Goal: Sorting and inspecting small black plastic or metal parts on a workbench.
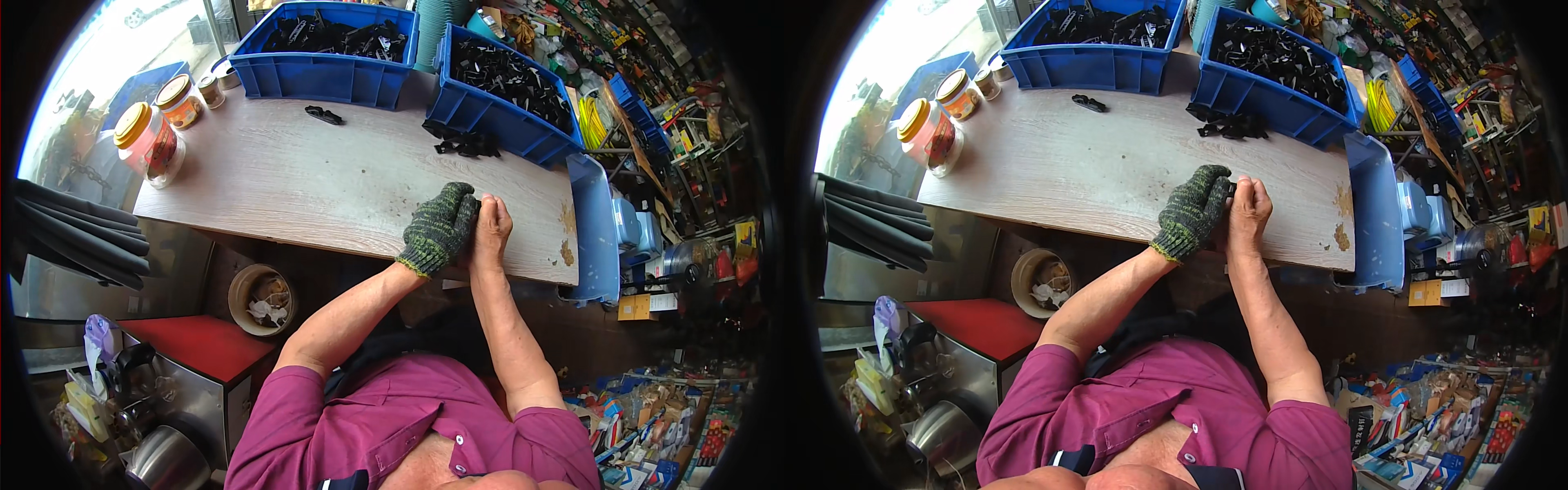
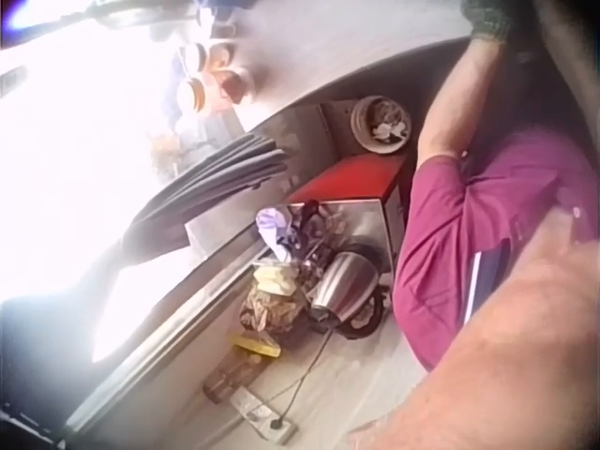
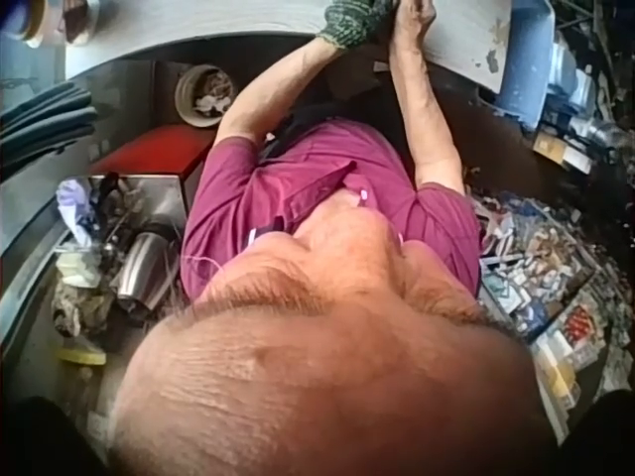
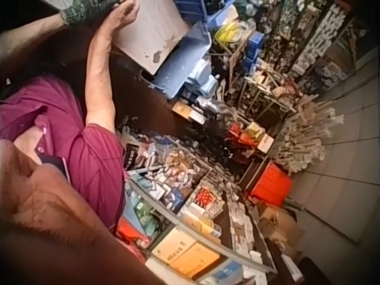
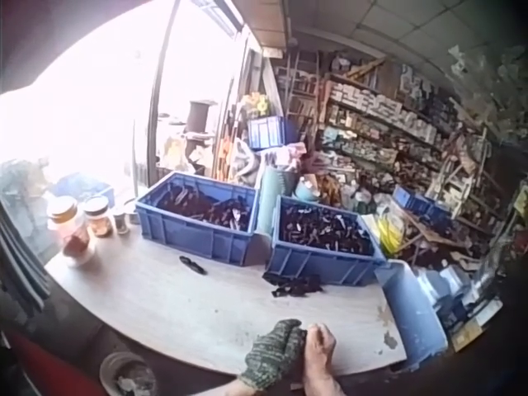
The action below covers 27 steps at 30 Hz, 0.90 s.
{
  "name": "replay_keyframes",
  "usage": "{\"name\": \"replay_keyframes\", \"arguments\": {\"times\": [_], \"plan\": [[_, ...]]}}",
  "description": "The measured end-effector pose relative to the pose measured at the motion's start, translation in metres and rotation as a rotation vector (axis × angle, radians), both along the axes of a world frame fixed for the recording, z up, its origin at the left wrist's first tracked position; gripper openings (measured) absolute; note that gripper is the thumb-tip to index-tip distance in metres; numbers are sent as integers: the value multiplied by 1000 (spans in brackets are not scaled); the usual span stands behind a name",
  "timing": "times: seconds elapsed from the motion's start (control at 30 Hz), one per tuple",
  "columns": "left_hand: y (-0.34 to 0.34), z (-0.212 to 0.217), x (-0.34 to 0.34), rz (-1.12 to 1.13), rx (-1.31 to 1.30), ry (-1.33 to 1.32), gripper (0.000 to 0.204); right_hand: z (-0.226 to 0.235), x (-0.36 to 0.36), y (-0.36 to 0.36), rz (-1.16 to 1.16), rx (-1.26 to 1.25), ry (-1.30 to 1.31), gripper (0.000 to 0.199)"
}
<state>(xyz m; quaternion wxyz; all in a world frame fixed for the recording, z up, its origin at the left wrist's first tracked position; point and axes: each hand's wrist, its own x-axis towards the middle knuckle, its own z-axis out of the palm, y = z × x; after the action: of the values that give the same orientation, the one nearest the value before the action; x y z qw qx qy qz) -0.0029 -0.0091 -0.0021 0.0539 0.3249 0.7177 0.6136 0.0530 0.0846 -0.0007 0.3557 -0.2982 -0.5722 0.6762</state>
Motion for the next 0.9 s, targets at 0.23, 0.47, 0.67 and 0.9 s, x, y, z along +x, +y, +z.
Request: {"name": "replay_keyframes", "arguments": {"times": [0.23,0.47,0.67,0.9], "plan": [[3,8,-20,-57,1,-27,32,-14,-1,21,-112,7,7,25],[24,12,-94,195,-321,613,24,47,21,90,-386,-215,-44,32],[37,-2,-95,165,-413,728,18,60,55,155,-708,-151,-109,28],[19,11,-81,-21,-321,368,20,38,20,66,-74,-165,-191,30]]}}
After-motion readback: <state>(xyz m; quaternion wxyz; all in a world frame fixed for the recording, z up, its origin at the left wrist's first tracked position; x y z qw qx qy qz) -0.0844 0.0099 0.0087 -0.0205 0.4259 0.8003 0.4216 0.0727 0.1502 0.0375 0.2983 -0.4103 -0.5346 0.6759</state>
